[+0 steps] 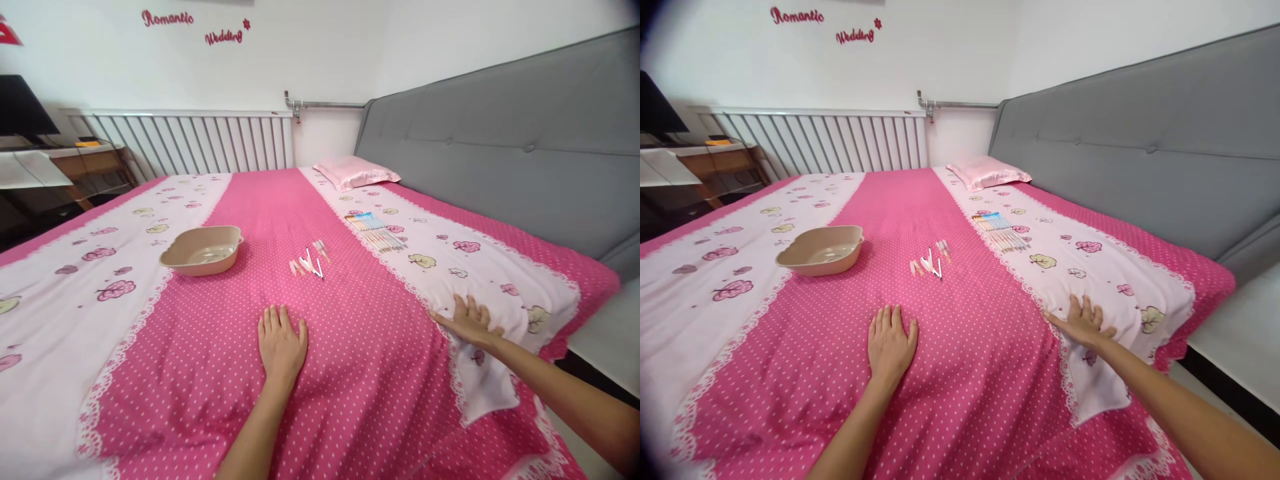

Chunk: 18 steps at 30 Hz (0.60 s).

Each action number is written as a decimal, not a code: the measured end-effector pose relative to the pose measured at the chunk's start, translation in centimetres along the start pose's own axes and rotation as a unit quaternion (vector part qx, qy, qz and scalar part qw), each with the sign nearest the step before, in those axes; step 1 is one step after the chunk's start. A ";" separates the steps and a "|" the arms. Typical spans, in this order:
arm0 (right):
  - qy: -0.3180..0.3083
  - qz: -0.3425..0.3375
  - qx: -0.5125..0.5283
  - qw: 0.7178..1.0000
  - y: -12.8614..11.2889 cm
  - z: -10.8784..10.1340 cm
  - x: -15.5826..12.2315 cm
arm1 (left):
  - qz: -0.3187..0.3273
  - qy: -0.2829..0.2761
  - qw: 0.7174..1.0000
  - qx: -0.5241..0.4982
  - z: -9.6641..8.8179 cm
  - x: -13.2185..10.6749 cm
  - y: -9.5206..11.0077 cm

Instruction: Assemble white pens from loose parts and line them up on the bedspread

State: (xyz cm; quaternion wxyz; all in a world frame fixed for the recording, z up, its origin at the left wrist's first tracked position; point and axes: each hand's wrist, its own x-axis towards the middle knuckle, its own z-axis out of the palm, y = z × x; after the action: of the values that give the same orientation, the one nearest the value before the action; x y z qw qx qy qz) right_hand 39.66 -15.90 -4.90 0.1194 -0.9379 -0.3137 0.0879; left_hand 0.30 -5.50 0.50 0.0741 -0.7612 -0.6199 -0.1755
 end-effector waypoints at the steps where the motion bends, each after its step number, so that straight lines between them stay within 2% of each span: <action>1: 0.001 -0.001 0.001 1.000 0.0 0.0 0.0 | -0.001 -0.001 1.000 0.001 0.0 0.0 0.0; 11: 0.009 -0.006 0.004 1.000 0.1 0.4 0.2 | -0.021 -0.018 1.000 0.006 -0.7 0.6 0.2; 18: 0.009 -0.013 0.003 1.000 0.0 0.2 0.0 | -0.036 0.003 0.999 -0.010 -0.7 1.9 1.2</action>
State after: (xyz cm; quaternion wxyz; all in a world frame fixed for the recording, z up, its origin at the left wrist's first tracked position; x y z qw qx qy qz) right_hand 39.58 -15.84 -5.09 0.1265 -0.9340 -0.3245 0.0791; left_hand 1.63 -4.27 1.94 0.0621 -0.7384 -0.6449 -0.1870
